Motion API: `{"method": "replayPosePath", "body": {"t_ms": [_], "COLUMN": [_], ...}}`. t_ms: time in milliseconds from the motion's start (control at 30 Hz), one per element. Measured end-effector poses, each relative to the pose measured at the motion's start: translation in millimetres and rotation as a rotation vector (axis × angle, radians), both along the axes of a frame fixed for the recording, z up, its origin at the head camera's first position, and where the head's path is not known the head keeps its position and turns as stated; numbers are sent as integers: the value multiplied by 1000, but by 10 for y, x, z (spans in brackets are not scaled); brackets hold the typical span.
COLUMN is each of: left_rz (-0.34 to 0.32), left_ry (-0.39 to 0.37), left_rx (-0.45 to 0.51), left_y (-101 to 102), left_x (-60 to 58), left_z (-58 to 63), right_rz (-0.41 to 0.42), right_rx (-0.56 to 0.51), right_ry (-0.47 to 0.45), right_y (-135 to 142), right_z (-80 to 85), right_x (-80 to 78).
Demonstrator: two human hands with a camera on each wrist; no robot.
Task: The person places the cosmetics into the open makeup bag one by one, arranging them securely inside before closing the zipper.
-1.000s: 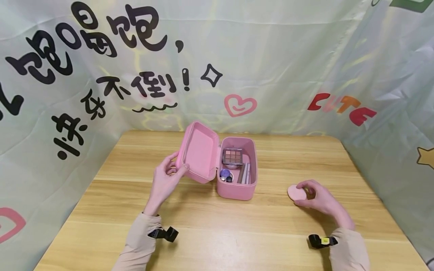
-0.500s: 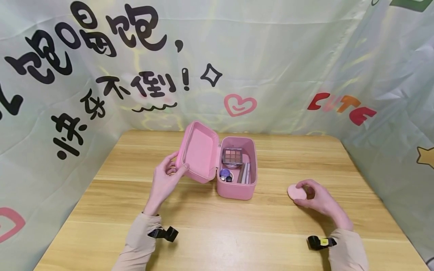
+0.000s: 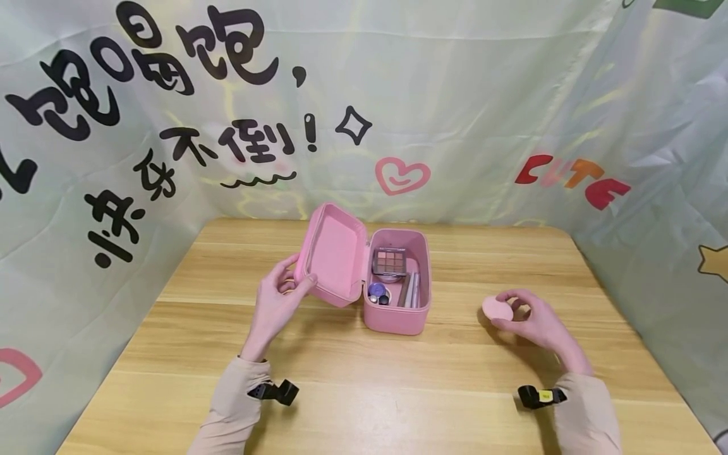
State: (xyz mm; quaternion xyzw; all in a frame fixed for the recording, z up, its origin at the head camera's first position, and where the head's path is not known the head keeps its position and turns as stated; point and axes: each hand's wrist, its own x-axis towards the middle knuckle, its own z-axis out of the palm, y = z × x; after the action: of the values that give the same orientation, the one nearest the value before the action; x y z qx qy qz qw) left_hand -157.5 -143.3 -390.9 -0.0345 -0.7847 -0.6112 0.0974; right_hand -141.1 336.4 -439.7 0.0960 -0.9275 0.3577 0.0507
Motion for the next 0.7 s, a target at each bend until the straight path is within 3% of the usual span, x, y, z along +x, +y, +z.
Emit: {"method": "replayPosePath", "body": {"t_ms": [700], "left_rz": [4], "left_ry": [-8], "left_rx": [-7], "left_y": [-6], "left_x": [-12], "left_z": [-8], "right_rz": [108], "right_rx": [20], "right_ry": [134], "right_y": [-370], "right_z": [451], "right_x": [-387]}}
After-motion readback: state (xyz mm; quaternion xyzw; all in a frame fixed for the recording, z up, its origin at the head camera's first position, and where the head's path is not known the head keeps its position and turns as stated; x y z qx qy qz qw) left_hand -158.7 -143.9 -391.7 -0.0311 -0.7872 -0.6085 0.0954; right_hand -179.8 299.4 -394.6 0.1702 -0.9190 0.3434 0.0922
